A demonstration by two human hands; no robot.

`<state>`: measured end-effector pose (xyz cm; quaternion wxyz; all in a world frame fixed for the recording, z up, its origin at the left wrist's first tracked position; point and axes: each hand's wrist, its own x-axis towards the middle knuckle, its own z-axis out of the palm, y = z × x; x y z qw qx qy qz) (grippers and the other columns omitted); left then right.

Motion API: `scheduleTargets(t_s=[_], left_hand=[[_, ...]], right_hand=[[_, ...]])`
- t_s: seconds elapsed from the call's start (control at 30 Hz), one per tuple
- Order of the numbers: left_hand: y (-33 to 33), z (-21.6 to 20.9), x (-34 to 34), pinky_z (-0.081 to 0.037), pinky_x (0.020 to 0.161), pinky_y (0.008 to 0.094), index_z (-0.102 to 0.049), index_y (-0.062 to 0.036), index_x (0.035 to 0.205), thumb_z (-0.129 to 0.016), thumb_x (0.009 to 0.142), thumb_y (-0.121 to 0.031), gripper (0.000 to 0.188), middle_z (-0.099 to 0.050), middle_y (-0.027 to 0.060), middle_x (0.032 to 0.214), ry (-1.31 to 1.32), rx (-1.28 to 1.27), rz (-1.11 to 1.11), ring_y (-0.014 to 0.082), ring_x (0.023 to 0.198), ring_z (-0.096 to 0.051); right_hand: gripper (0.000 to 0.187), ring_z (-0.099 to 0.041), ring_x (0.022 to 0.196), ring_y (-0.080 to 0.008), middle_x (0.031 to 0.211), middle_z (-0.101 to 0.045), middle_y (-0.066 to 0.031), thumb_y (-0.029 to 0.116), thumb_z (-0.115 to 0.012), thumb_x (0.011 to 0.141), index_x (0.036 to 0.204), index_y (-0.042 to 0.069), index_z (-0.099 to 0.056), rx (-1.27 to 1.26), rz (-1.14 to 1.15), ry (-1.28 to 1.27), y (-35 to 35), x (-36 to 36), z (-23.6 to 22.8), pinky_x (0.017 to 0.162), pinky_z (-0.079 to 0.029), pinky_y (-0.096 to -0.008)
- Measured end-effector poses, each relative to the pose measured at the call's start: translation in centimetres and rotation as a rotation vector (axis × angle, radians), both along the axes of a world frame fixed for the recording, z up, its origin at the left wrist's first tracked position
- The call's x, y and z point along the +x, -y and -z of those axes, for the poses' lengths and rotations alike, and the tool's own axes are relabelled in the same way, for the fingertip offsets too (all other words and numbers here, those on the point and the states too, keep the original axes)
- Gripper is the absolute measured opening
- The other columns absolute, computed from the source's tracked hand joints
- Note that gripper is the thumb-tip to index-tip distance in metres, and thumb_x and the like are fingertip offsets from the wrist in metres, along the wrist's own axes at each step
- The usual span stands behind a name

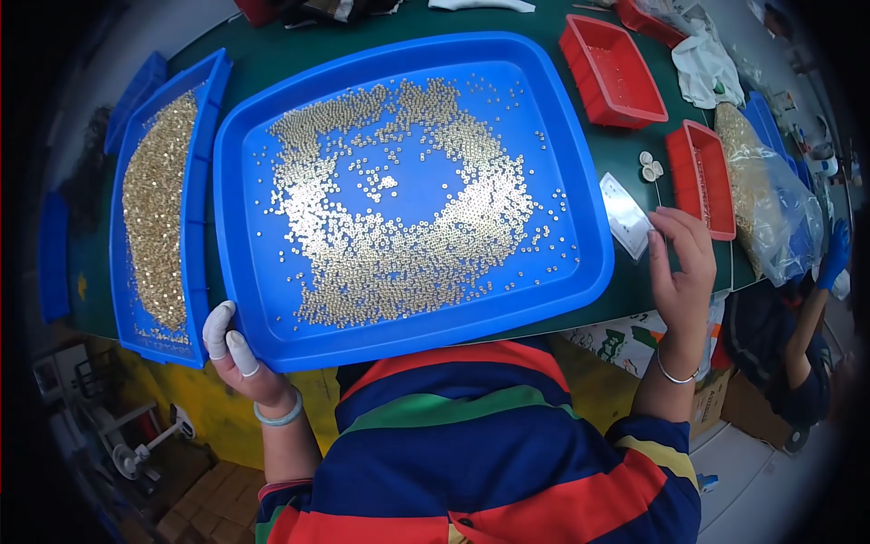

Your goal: Inspecting and sorting small gold-colored beads on a workstation tray using a needle tool.

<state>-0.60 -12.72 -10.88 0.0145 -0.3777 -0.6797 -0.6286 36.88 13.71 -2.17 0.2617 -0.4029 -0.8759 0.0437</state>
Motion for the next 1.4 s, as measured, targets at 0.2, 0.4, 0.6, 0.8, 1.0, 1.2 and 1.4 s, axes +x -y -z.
scheduleTargets(t_s=[0.2,0.4,0.6,0.8,1.0,1.2,1.4], left_hand=[[-0.1,-2.6,-0.6,-0.041,0.088,0.0271,-0.048,0.0043,0.121,-0.043,0.092,-0.009,0.031,-0.055,0.0097,0.110,0.234,-0.082,0.017,0.0145,0.099,-0.053],[-1.2,-4.3,-1.1,-0.042,0.081,0.0216,-0.043,0.0038,0.127,-0.050,0.088,0.001,0.040,-0.056,0.0068,0.105,0.438,-0.216,0.108,0.0099,0.093,-0.053],[0.1,-3.1,-2.6,-0.042,0.080,0.0204,-0.047,0.0035,0.124,-0.051,0.087,0.003,0.036,-0.056,0.0056,0.106,0.415,-0.278,0.170,0.0093,0.091,-0.052],[1.4,-1.9,-5.2,-0.040,0.077,0.0185,-0.053,0.0030,0.118,-0.051,0.087,0.003,0.031,-0.055,0.0021,0.100,0.396,-0.313,0.229,0.0065,0.084,-0.050],[0.9,-0.5,-6.2,-0.039,0.074,0.0182,-0.054,0.0026,0.116,-0.052,0.087,0.003,0.029,-0.054,-0.0004,0.093,0.397,-0.270,0.210,0.0050,0.080,-0.047],[0.4,0.3,-7.2,-0.039,0.076,0.0191,-0.055,0.0023,0.114,-0.052,0.086,0.004,0.029,-0.055,0.0001,0.094,0.376,-0.235,0.189,0.0057,0.082,-0.048],[-0.1,1.0,-7.6,-0.039,0.081,0.0202,-0.055,0.0026,0.114,-0.052,0.085,0.004,0.029,-0.057,0.0028,0.100,0.399,-0.226,0.177,0.0070,0.087,-0.050]], right_hand=[[0.015,-0.060,0.077,-0.0246,0.093,-0.060,-0.0136,0.009,-0.060,0.083,0.095,0.001,-0.062,0.008,0.325,0.154,2.1,3.3,1.8,0.069,-0.048,-0.0319],[0.009,-0.058,0.062,-0.0227,0.073,-0.059,-0.0125,0.011,-0.060,0.080,0.083,0.002,-0.060,-0.083,0.537,0.186,2.6,4.0,3.0,0.060,-0.046,-0.0325],[0.014,-0.055,0.053,-0.0188,0.058,-0.056,-0.0110,0.014,-0.061,0.072,0.073,0.001,-0.058,-0.307,0.597,0.233,2.7,4.0,2.9,0.054,-0.044,-0.0318],[0.013,-0.055,0.052,-0.0174,0.057,-0.055,-0.0097,0.012,-0.060,0.071,0.070,0.000,-0.056,-0.260,0.658,0.323,4.7,2.0,3.0,0.054,-0.045,-0.0302],[0.012,-0.055,0.054,-0.0128,0.068,-0.060,-0.0074,0.007,-0.055,0.079,0.088,0.001,-0.059,-0.270,0.534,0.002,6.2,1.8,3.4,0.052,-0.044,-0.0225],[0.029,-0.060,0.061,-0.0144,0.083,-0.062,-0.0111,0.004,-0.051,0.085,0.113,-0.003,-0.051,-0.661,0.112,-0.562,7.2,-1.7,1.2,0.054,-0.047,-0.0187],[0.028,-0.063,0.067,-0.0213,0.089,-0.063,-0.0188,0.009,-0.046,0.091,0.113,-0.008,-0.047,-0.792,-0.382,-0.916,5.9,-1.7,3.1,0.054,-0.050,-0.0233]])
